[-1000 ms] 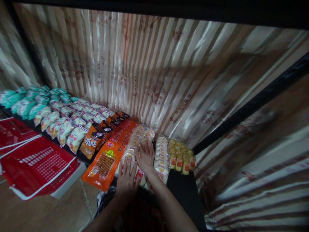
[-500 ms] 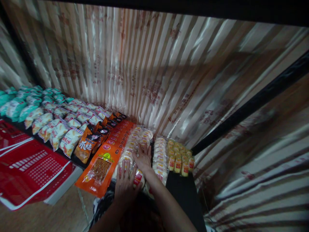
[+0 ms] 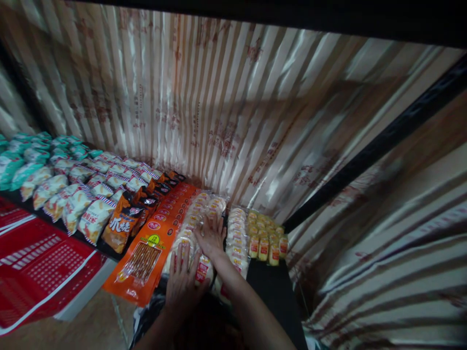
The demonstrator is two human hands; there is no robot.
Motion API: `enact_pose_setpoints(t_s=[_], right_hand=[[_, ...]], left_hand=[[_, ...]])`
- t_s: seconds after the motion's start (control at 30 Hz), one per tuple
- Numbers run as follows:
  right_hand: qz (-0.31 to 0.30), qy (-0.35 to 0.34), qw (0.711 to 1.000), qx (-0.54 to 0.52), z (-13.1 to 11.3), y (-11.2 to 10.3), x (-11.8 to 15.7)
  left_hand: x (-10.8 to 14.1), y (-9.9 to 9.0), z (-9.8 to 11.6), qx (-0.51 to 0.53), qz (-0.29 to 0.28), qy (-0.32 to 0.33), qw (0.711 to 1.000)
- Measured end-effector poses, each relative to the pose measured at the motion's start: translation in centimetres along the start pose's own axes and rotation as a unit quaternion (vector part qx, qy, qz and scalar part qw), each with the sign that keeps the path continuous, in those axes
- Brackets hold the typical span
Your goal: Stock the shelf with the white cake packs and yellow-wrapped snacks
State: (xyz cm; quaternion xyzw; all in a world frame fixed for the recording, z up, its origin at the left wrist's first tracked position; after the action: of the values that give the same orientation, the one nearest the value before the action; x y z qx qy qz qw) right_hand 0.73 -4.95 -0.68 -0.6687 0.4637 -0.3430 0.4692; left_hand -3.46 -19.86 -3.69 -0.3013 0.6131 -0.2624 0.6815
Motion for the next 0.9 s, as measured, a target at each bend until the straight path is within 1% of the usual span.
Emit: enact_pose_setpoints(t_s=[0.07,0.13,0.27,0.4,0.5,0.57,0.63,0.8,0.9], right_hand=[[0.015,0.000,1.000,0.002,0.5,-0.6,-1.0],[0.017,0.000,1.000,0.011,1.1,-1.1,-2.4],[0.020,-0.025,0.999,0.044,1.3,-2.1,-5.3],[0.020,-0.006,0.999,0.039,1.5,-2.0,-7.3],[0.017,0.001,0.999,0.027,1.8,-1.3,-7.9],[0.021,-0.008,1.000,0.014,1.9,-0.8,-8.1],[0.032,-0.011,0.999,-0.001,2.1,-0.5,-8.2],[0.070,0.020,0.997,-0.033,2.6,-0.2,-8.3],[0.072,0.023,0.996,-0.056,2.7,0.0,-8.4]], left_hand=[[-0.4,-0.1,0.2,0.009,0.000,0.004,1.000],[-0.9,-0.1,0.5,0.027,-0.005,-0.003,1.000],[-1.8,0.0,1.0,0.053,-0.005,-0.010,0.999],[-2.0,0.2,1.3,0.056,-0.005,-0.015,0.998],[-2.1,0.2,1.4,0.060,0.013,-0.023,0.998],[-2.0,0.3,1.4,0.064,0.016,-0.021,0.998],[-2.0,0.4,1.4,0.064,0.007,-0.014,0.998],[-1.8,0.7,1.2,0.056,-0.011,-0.007,0.998],[-1.9,0.6,1.4,0.039,-0.011,0.007,0.999]])
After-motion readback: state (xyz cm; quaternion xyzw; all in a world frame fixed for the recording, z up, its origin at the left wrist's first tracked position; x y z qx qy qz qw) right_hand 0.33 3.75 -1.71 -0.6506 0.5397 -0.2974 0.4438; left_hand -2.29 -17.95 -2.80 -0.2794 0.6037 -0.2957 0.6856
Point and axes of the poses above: each hand's wrist, its own x-axis away from the middle knuckle, its own y-axis out of the palm, z = x × y, the point moved 4 cm from there along -x, towards the middle knuckle
